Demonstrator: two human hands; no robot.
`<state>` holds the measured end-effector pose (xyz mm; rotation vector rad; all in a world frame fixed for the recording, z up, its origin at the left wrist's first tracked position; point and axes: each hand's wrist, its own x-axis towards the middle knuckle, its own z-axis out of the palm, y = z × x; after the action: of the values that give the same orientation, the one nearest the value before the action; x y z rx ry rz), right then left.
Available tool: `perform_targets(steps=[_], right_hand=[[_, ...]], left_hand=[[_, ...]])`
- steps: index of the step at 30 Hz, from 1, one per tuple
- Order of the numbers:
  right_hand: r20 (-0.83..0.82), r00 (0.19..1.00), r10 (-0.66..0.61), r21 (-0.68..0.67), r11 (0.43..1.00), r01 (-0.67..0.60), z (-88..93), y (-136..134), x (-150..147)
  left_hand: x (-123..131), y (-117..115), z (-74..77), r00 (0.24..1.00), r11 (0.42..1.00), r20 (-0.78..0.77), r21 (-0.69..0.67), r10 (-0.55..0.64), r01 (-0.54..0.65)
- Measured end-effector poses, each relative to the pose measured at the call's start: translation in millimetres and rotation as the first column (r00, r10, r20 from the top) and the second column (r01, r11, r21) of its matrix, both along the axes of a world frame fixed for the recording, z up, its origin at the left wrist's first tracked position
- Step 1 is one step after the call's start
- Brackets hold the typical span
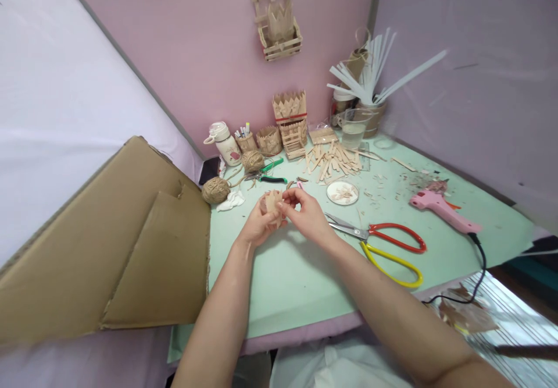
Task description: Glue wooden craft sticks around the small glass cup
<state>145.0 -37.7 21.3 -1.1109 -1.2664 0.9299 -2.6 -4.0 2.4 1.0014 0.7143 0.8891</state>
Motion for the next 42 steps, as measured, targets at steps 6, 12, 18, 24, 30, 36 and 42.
perform_targets(steps=[6, 12, 18, 24, 30, 36, 42], right_hand=[[-0.149, 0.986, 0.072, -0.052, 0.995, -0.081, 4.1, 1.7, 4.3], [-0.286, 0.958, 0.035, -0.125, 0.989, -0.074, 3.2, 2.2, 2.5], [-0.274, 0.962, 0.009, -0.129, 0.991, -0.046, 1.4, 1.3, -0.5], [-0.267, 0.964, 0.004, -0.138, 0.99, -0.043, -1.4, 1.2, -1.9], [-0.338, 0.941, -0.027, -0.181, 0.983, -0.037, -4.3, 3.2, -3.2], [-0.33, 0.943, -0.042, -0.205, 0.978, -0.028, -4.7, 4.6, -4.5], [-0.243, 0.97, -0.027, -0.108, 0.994, 0.0, 2.6, 2.7, 3.6]], left_hand=[[1.1, -0.9, -2.8, 0.999, 1.0, -0.025, -0.012, -0.023, 0.023], [1.9, -2.5, 1.1, 0.999, 0.998, -0.008, -0.032, -0.048, 0.048], [2.4, -1.6, 0.8, 0.999, 0.999, -0.004, -0.036, -0.037, 0.037], [1.8, -0.2, -0.3, 0.999, 0.998, -0.006, -0.043, -0.046, 0.045], [3.9, -1.8, -0.1, 0.999, 0.997, -0.034, -0.066, -0.035, 0.033], [6.2, -0.7, -2.5, 0.998, 0.999, -0.049, -0.03, -0.028, 0.026], [4.3, -1.1, 0.8, 0.999, 0.999, -0.025, -0.006, -0.037, 0.037]])
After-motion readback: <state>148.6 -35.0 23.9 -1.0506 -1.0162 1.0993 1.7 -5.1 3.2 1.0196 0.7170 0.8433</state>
